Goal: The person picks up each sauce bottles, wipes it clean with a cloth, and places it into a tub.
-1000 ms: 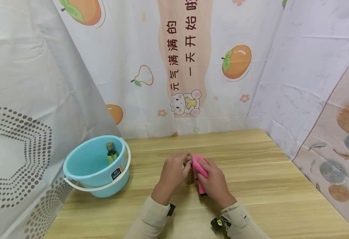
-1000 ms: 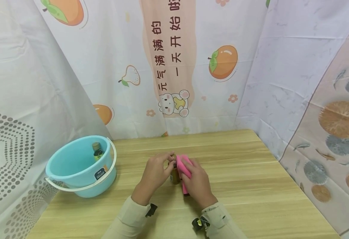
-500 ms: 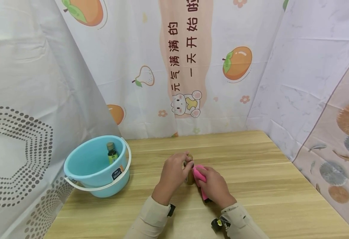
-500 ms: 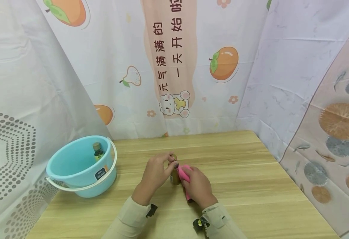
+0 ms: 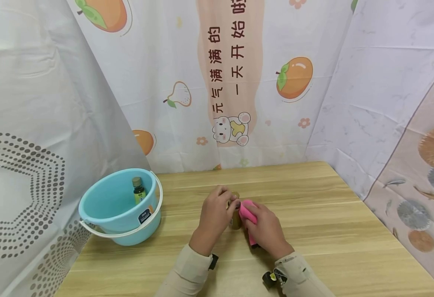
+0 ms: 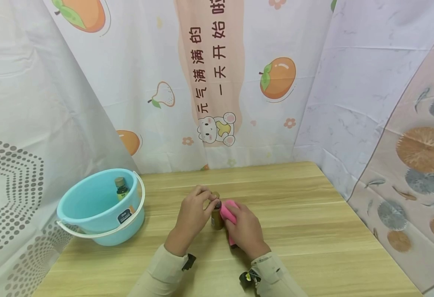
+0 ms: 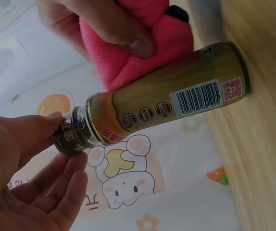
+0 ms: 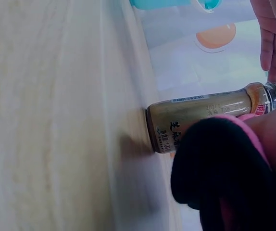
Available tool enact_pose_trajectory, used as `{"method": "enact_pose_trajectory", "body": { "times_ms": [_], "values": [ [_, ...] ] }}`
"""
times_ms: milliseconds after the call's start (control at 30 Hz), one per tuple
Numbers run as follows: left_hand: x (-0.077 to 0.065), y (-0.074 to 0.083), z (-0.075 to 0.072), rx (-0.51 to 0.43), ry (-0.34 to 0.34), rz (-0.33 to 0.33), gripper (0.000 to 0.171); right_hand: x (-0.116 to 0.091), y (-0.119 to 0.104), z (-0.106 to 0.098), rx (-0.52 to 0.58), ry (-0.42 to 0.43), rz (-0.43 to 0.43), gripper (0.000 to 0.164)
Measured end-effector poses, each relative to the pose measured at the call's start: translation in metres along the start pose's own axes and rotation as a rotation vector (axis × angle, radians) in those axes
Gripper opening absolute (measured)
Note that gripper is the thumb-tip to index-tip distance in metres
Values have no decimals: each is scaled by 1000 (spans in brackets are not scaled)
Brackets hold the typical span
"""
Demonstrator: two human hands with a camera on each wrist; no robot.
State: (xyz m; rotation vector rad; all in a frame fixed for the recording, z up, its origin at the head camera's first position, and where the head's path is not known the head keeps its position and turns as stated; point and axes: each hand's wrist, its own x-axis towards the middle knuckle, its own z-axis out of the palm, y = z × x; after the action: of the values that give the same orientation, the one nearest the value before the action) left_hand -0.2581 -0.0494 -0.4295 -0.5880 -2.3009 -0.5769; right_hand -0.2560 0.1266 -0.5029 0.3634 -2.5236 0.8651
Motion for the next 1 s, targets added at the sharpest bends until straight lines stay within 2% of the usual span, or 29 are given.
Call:
{"method": "enact_pose_trajectory", "body": {
  "times_ms": [433, 633, 833, 1000],
  "values": [
    [1, -3, 1, -1, -12, 32, 10, 2, -3, -3, 127, 183, -91, 45],
    [2, -3, 0, -21, -34, 13, 6, 3, -3, -5, 196, 253, -120, 53],
    [2, -3, 0, -37, -39, 16, 5, 4, -6, -9, 217, 251, -137, 55],
    [2, -4, -1, -41, -29, 26, 5, 4, -7, -9, 195, 189, -95, 51]
  ]
}}
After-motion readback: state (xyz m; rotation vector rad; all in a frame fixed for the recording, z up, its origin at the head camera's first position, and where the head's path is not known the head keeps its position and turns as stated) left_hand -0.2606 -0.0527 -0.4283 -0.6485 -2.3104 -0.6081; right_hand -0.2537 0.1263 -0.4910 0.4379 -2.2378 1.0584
